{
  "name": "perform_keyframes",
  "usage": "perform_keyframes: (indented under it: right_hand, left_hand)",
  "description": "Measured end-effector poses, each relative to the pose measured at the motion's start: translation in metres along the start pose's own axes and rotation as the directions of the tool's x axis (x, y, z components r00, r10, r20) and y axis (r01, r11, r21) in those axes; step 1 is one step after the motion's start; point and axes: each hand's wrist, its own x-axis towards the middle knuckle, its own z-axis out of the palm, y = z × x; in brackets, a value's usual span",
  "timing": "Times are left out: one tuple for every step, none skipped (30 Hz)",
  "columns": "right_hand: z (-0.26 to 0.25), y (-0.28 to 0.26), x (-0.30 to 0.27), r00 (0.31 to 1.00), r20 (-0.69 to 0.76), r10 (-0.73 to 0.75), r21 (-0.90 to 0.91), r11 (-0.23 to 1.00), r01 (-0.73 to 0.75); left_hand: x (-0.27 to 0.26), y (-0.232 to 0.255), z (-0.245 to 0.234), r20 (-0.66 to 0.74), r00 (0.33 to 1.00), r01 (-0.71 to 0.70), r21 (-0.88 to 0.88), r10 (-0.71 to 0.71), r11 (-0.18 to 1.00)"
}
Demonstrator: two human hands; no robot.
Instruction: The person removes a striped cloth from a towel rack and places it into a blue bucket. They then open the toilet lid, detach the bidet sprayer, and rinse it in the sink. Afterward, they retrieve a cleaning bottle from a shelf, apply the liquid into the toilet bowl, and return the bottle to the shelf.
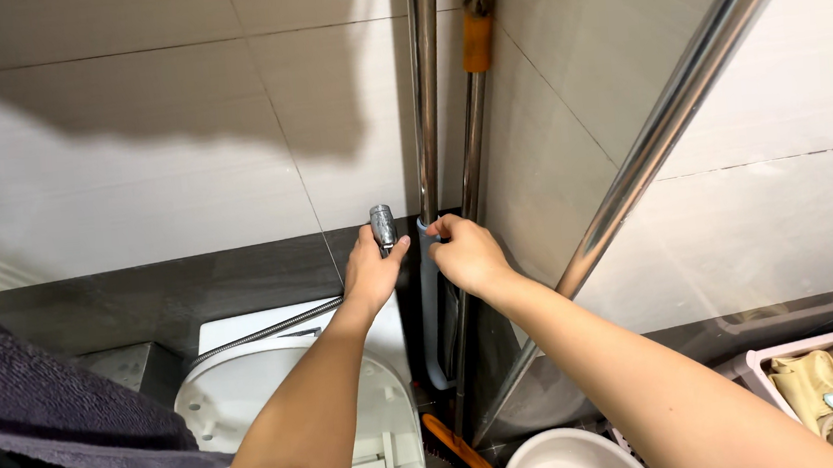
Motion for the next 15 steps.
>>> perform_keyframes:
  right_hand:
    - [0.001, 0.001, 0.0, 1.0, 0.008, 0.002, 0.0, 1.0, -0.002]
    - [0.002, 0.001, 0.0, 1.0, 0.015, -0.001, 0.0, 1.0, 0.001]
    - [0.004, 0.001, 0.0, 1.0, 0.023, -0.004, 0.0, 1.0, 0.004]
    - [0.004, 0.001, 0.0, 1.0, 0.026, 0.001, -0.01, 1.0, -0.001]
    - [0.005, 0.001, 0.0, 1.0, 0.029, 0.006, -0.02, 1.0, -0.006]
    - [0.005, 0.002, 0.001, 0.999, 0.031, 0.011, -0.031, 0.999, -0.01]
    - [0.005, 0.002, 0.002, 1.0, 0.028, 0.011, -0.032, 0.999, -0.01]
    - [0.005, 0.003, 0.002, 1.0, 0.026, 0.014, -0.034, 0.999, -0.013]
    - [0.004, 0.004, 0.001, 1.0, 0.024, 0.017, -0.035, 0.999, -0.016]
    - [0.004, 0.004, 0.002, 1.0, 0.022, -0.003, -0.042, 0.999, 0.003]
    - [0.005, 0.005, 0.002, 1.0, 0.02, -0.022, -0.048, 0.999, 0.023]
    - [0.007, 0.005, 0.002, 0.999, 0.016, -0.041, -0.054, 0.998, 0.042]
    - [0.008, 0.005, 0.002, 0.999, 0.018, -0.044, -0.056, 0.997, 0.045]
    - [0.01, 0.006, 0.002, 0.999, 0.018, -0.045, -0.058, 0.997, 0.046]
    - [0.012, 0.007, 0.003, 0.999, 0.017, -0.046, -0.06, 0.997, 0.047]
  left_hand:
    - [-0.002, -0.001, -0.003, 0.023, 1.0, 0.008, 0.006, -0.008, 1.0]
    - [-0.002, -0.001, -0.006, 0.042, 0.999, 0.015, 0.012, -0.015, 1.0]
    - [-0.002, -0.001, -0.008, 0.041, 0.999, -0.004, 0.008, 0.004, 1.0]
    - [-0.003, -0.001, -0.01, 0.042, 0.999, -0.022, 0.003, 0.022, 1.0]
    - [-0.004, -0.001, -0.011, 0.043, 0.998, -0.04, -0.002, 0.04, 0.999]
    - [-0.003, 0.0, -0.011, 0.036, 0.999, -0.029, -0.006, 0.03, 1.0]
    - [-0.003, 0.001, -0.011, 0.03, 0.999, -0.019, -0.011, 0.02, 1.0]
    - [-0.004, 0.001, -0.011, 0.027, 1.0, -0.007, -0.015, 0.008, 1.0]
    - [-0.004, 0.002, -0.011, 0.007, 1.0, -0.024, -0.007, 0.024, 1.0]
    - [-0.003, 0.003, -0.012, -0.014, 0.999, -0.043, 0.001, 0.043, 0.999]
    - [-0.001, 0.003, -0.012, -0.034, 0.998, -0.061, 0.009, 0.062, 0.998]
    - [0.001, 0.004, -0.013, -0.031, 0.997, -0.078, 0.005, 0.078, 0.997]
    - [0.005, 0.005, -0.015, -0.028, 0.995, -0.094, 0.001, 0.094, 0.996]
    - [0.009, 0.007, -0.014, -0.023, 0.994, -0.111, -0.003, 0.111, 0.994]
    - [0.015, 0.01, -0.011, 0.0, 0.997, -0.072, 0.027, 0.072, 0.997]
